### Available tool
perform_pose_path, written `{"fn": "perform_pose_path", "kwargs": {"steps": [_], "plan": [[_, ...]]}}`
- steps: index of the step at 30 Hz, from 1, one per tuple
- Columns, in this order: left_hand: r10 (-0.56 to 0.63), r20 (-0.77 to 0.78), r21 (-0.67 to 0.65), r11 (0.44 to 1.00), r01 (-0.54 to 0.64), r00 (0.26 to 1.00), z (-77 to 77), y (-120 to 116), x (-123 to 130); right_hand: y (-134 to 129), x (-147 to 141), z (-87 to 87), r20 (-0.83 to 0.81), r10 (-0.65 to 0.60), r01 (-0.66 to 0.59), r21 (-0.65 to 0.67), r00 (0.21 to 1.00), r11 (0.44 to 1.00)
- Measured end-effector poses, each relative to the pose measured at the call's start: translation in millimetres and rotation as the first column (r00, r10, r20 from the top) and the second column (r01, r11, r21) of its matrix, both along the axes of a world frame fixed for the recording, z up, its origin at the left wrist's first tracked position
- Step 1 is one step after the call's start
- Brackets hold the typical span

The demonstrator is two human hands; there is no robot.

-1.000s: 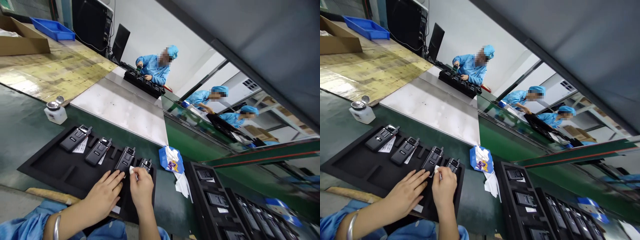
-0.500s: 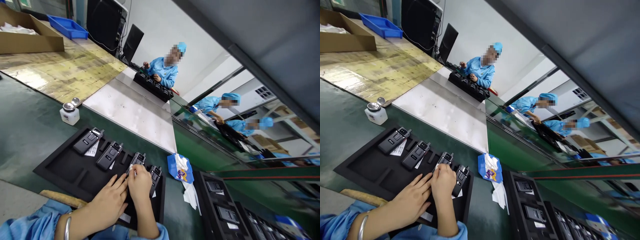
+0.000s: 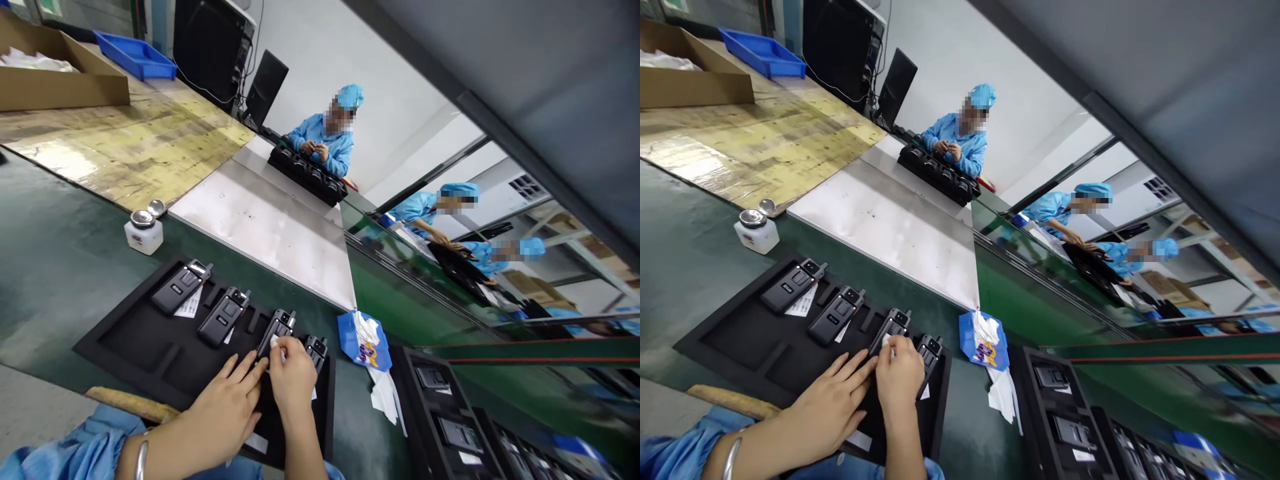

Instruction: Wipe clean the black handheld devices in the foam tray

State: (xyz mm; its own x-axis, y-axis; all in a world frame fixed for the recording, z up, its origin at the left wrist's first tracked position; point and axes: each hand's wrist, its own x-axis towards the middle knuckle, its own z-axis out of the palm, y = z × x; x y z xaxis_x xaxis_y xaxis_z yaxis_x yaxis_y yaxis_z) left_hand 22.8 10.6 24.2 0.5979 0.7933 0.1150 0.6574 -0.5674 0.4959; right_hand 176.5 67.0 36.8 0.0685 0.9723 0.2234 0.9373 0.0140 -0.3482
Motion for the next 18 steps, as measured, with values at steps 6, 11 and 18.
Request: {"fn": "perform_pose_path", "kwargs": {"steps": [6,11,18], "plan": [[0.013,-0.007,-0.004,1.000,-0.013,1.000,6.3,-2.5,-0.6,-14.4,30.9,-3.5,-0.017,-0.096,0.096,0.000,0.995,0.995],[0.079,0.143,0.130,0.987,-0.098,0.987,7.3,-6.5,-25.9,-12.9,2.9,7.9,-0.127,0.033,-0.025,0.062,0.991,0.998],[0.243,0.015,0.236,0.942,-0.239,0.970,-2.8,2.8,-71.4,24.6,-102.5,21.1,0.010,0.313,-0.313,0.016,0.950,0.950]]}}
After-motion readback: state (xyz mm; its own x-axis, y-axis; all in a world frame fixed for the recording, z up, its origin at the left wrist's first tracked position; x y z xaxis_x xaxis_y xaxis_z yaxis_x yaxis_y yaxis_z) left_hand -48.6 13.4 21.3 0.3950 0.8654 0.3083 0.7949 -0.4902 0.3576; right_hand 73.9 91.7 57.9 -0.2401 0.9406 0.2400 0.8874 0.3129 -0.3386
